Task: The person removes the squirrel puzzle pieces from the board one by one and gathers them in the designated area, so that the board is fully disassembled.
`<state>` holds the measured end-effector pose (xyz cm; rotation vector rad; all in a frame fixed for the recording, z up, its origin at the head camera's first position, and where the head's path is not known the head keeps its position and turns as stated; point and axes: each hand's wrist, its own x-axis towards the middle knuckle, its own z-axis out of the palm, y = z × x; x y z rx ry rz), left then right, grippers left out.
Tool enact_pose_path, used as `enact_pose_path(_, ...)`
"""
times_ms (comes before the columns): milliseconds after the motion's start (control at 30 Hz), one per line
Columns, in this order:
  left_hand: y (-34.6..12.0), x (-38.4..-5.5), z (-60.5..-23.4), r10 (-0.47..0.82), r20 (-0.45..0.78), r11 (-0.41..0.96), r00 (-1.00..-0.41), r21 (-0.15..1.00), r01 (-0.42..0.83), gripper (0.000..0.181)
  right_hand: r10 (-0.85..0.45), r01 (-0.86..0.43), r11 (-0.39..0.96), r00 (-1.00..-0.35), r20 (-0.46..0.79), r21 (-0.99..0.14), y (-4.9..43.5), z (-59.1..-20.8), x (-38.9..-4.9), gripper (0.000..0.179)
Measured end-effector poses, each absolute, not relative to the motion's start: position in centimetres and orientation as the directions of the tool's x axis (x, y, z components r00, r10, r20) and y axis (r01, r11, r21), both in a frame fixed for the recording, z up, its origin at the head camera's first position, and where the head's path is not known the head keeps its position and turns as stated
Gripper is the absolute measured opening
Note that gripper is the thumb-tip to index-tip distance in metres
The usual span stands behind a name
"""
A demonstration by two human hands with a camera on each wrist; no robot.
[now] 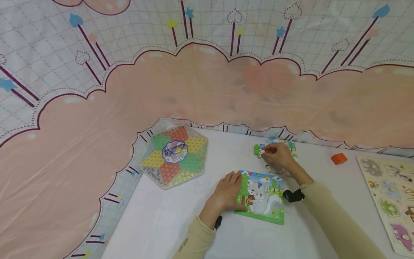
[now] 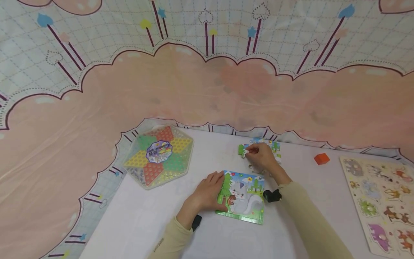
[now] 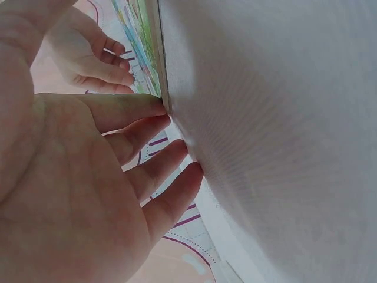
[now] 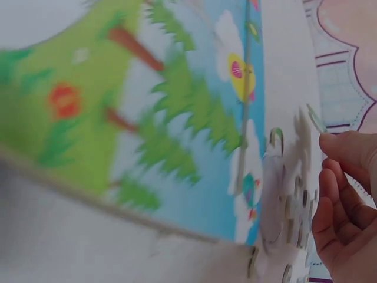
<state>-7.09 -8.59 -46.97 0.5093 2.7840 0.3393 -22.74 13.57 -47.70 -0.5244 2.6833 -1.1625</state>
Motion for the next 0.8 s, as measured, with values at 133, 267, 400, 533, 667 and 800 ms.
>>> enact_pose_path(133,-8.7,-7.1,-47.0,0.377,-0.233,0.910,-0.896,0.275,0.312,0.109,-0.373,-0.240,0.642,-0.928,-0.024,-0.728,13.0,-47.7,-23.3,0.021)
enact_pose_path(267,-8.6,-7.0,-47.0,0.378,-0.229,0.910,-0.897,0.272,0.314,0.108,-0.359,-0.218,0.640,-0.933,-0.036,-0.737,12.4,-47.8,-23.8,0.021)
enact_pose_path(400,-8.6,-7.0,-46.9,0.378,-0.231,0.910,-0.897,0.273,0.313,0.108,-0.345,-0.209,0.646,-0.938,-0.037,-0.734,12.2,-47.8,-24.3,0.021)
enact_pose_path(533,-8.5,-7.0,-47.0,0.378,-0.233,0.912,-0.896,0.260,0.317,0.107,-0.342,-0.215,0.646,-0.939,-0.026,-0.733,12.1,-47.8,-24.8,0.022)
enact_pose_path(667,-8.5,-7.1,-46.9,0.381,-0.229,0.911,-0.896,0.261,0.320,0.107,-0.335,-0.235,0.646,-0.942,0.007,-0.726,12.0,-47.8,-25.2,0.021)
enact_pose_path(800,-8.5,-7.1,-46.9,0.379,-0.224,0.910,-0.898,0.265,0.318,0.107,-0.321,-0.240,0.656,-0.947,0.024,-0.716,11.8,-47.6,-25.4,0.021)
